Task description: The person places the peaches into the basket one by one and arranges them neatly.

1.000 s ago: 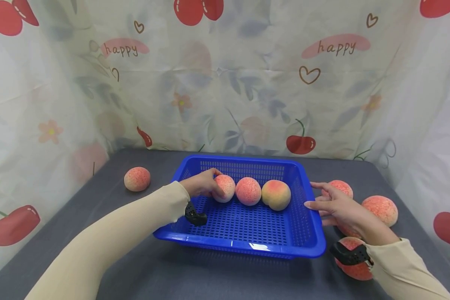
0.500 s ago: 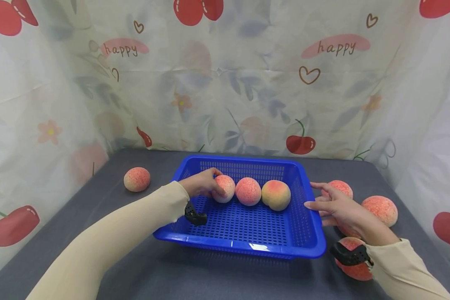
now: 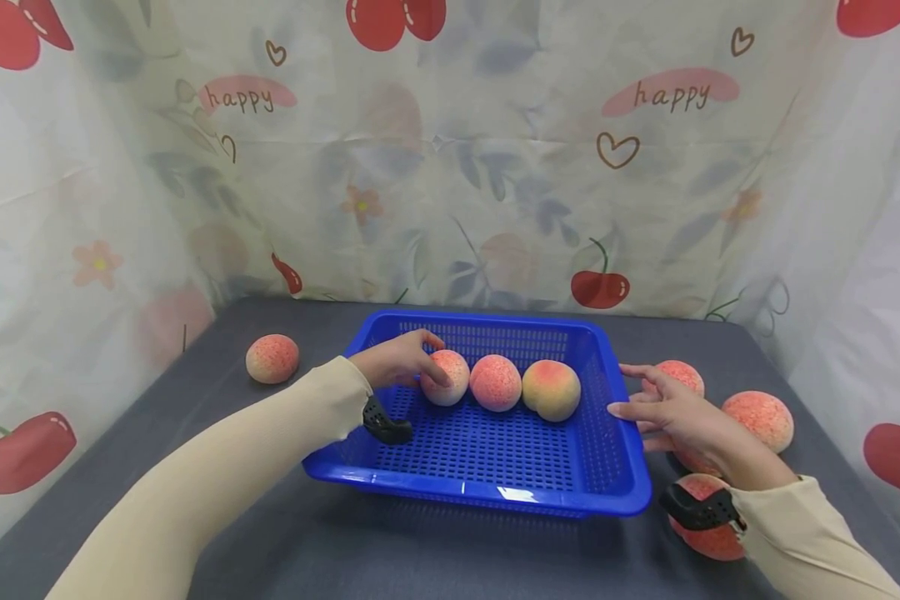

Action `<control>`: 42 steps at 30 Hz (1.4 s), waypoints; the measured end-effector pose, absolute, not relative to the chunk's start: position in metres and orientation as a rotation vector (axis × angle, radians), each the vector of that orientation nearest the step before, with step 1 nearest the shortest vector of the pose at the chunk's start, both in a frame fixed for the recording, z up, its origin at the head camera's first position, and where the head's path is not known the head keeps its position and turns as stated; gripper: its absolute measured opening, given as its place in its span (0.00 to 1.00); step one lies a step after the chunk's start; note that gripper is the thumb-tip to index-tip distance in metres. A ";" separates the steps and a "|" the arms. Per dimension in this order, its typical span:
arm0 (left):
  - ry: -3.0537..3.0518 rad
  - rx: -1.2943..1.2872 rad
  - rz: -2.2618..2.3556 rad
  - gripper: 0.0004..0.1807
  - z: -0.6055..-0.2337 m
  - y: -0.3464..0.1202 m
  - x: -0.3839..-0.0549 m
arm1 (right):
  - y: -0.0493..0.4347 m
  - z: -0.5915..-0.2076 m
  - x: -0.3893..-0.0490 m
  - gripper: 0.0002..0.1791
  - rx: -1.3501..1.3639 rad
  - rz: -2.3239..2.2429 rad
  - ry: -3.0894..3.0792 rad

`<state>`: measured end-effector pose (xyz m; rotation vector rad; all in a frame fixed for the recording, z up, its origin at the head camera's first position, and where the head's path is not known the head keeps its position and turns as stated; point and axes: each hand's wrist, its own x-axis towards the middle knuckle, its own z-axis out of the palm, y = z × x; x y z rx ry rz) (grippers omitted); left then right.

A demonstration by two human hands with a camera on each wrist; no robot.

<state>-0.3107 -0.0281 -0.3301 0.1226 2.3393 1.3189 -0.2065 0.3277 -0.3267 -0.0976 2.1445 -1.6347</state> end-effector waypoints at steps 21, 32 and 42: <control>2.206 0.200 1.502 0.39 -0.281 -0.058 -0.305 | 0.327 -0.327 -0.206 0.48 -0.121 -1.604 2.176; 2.049 0.292 1.710 0.34 -0.256 -0.097 -0.297 | 0.328 -0.328 -0.207 0.47 -0.124 -1.605 2.162; 2.030 0.301 1.891 0.31 -0.247 -0.134 -0.293 | 0.327 -0.328 -0.207 0.48 -0.107 -1.602 2.161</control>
